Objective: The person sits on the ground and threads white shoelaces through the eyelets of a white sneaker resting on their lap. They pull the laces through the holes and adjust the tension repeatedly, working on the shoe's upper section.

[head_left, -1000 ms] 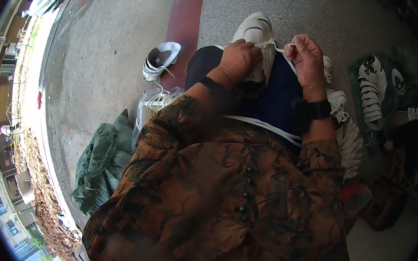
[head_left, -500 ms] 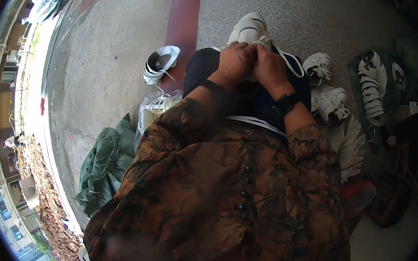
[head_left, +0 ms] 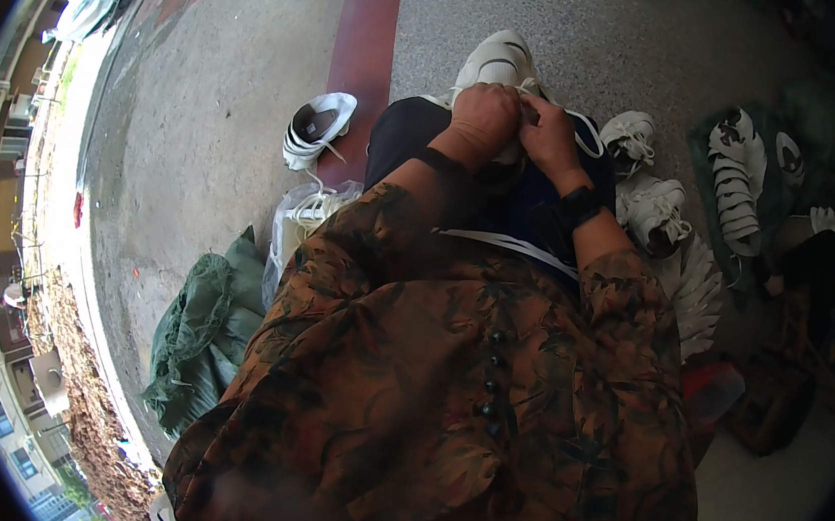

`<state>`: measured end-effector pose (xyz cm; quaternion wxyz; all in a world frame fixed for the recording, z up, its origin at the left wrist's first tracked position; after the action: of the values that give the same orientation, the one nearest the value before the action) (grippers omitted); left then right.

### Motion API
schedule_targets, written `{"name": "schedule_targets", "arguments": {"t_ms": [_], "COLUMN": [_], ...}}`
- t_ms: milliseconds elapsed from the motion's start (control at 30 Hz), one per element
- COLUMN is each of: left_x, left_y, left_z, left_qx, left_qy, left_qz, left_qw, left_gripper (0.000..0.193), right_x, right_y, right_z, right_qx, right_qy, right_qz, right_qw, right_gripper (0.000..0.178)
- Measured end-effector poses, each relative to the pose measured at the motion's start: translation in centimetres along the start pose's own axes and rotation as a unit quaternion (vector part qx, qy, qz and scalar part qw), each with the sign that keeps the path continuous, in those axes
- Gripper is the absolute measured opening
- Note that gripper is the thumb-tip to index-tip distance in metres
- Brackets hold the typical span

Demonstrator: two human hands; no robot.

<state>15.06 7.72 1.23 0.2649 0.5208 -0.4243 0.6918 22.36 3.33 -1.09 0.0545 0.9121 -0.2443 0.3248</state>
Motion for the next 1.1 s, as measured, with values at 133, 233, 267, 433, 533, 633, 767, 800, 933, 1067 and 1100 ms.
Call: {"name": "schedule_targets", "arguments": {"t_ms": [133, 233, 267, 433, 533, 633, 767, 800, 933, 1067, 1100], "left_x": [1.2, 4.1, 5.0, 9.7, 11.7, 14.0, 16.0, 16.1, 15.6, 14.7, 13.8], "left_y": [1.9, 6.9, 8.5, 9.8, 7.7, 5.9, 4.7, 4.5, 4.4, 4.6, 4.7], "left_z": [1.7, 2.4, 2.5, 1.1, -0.6, -0.8, -1.3, -1.6, -2.5, -3.6, -3.9], "left_qx": [-0.053, -0.143, -0.175, -0.193, -0.138, -0.129, -0.119, -0.109, -0.07, -0.009, 0.016], "left_qy": [0.038, 0.079, 0.115, 0.233, 0.223, 0.18, 0.192, 0.199, 0.281, 0.405, 0.453], "left_qz": [-0.21, -0.267, -0.273, -0.167, -0.05, 0.013, 0.099, 0.109, 0.13, 0.141, 0.129], "left_qw": [0.976, 0.95, 0.939, 0.939, 0.964, 0.975, 0.969, 0.968, 0.948, 0.903, 0.882], "left_gripper": [0.014, 0.012, 0.011, 0.011, 0.008, 0.006, 0.008, 0.009, 0.005, 0.006, 0.006], "right_x": [0.8, 0.7, 0.7, 0.4, 1.5, 1.8, 1.5, 1.3, 0.3, 0.6, 0.6], "right_y": [0.3, 0.5, 0.5, 0.9, 1.7, 1.5, 0.9, 0.8, 1.7, 2.8, 3.0], "right_z": [-0.1, -0.4, -0.5, -0.8, -4.9, -7.0, -8.3, -8.5, -9.6, -10.2, -10.3], "right_qx": [0.011, 0.028, 0.04, -0.119, -0.097, -0.045, -0.039, -0.028, -0.006, -0.013, -0.014], "right_qy": [0.017, 0.01, 0.008, -0.301, -0.456, -0.447, -0.454, -0.434, -0.427, -0.41, -0.406], "right_qz": [0.03, 0.037, 0.04, -0.157, -0.218, -0.228, -0.19, -0.176, -0.18, -0.197, -0.199], "right_qw": [0.999, 0.999, 0.998, 0.933, 0.857, 0.864, 0.87, 0.883, 0.886, 0.89, 0.892], "right_gripper": [0.029, 0.027, 0.026, 0.016, 0.02, 0.017, 0.012, 0.011, 0.007, 0.007, 0.007]}}
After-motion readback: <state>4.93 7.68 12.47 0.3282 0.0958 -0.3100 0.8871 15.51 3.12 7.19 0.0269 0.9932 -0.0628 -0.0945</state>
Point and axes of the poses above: each hand's wrist, its own y-axis away from the middle knuckle, its own x-axis out of the back of the hand, z = x × y, the point moved 10 cm from there along -y, towards the middle knuckle, and after that the axes turned 8 degrees about -x, right-handed, at the moved point
